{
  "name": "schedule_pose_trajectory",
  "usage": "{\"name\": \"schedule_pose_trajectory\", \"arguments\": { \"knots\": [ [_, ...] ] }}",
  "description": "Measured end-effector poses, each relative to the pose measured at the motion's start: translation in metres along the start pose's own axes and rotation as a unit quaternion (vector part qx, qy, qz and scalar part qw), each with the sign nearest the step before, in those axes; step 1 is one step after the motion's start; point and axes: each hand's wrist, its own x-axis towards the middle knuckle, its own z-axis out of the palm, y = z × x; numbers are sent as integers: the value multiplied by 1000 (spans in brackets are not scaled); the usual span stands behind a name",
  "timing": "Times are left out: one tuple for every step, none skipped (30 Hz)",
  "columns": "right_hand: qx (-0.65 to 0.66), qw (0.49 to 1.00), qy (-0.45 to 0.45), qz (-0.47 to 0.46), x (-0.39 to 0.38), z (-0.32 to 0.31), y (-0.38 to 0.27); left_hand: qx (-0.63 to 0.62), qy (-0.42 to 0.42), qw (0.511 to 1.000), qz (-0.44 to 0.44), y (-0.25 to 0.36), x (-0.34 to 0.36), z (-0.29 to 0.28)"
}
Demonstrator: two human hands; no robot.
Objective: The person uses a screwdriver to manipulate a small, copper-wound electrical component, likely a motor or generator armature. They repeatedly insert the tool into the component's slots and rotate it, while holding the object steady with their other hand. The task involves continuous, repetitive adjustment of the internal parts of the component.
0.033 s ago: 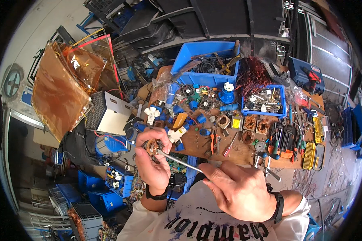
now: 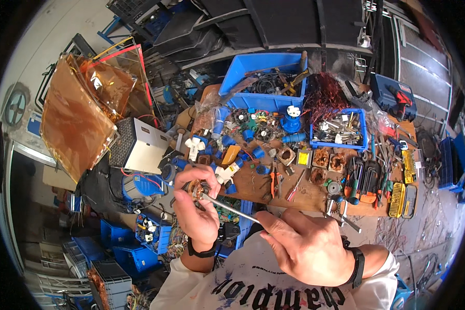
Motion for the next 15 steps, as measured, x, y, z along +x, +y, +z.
{"name": "schedule_pose_trajectory", "arguments": {
  "knots": [
    [-8,1000,-6,-1,-1,0,-1,6,-1,1000,3,-1,0,0],
    [1,1000,-6,1,-1,1,-1,13,0,1000,7,-3,-1,0],
    [10,1000,-5,3,-1,2,0,20,0,1000,11,-4,-2,0],
    [19,1000,-5,5,0,4,1,17,0,1000,7,-4,-2,0],
    [38,999,-8,12,0,5,2,12,0,1000,3,-5,-1,1],
    [57,998,-11,18,0,7,3,8,-1,1000,-1,-5,0,2],
    [76,997,-14,25,0,9,4,2,2,1000,-7,-6,-1,2],
    [99,995,-11,25,0,11,6,-5,5,1000,-12,-7,-3,2],
    [122,992,-8,24,0,14,9,-11,8,1000,-18,-7,-5,2],
    [145,989,-6,24,0,17,11,-20,8,999,-23,-7,-4,2],
    [174,984,-14,30,1,20,14,-29,9,999,-29,-5,-5,1],
    [202,978,-23,36,2,22,16,-38,9,999,-34,-5,-5,1],
    [230,972,-32,43,3,24,18,-42,9,998,-35,-5,-6,0],
    [256,964,-45,53,4,26,20,-46,9,998,-34,-5,-6,-1],
    [282,956,-57,63,4,28,23,-50,9,998,-34,-5,-7,-2]
  ]
}}
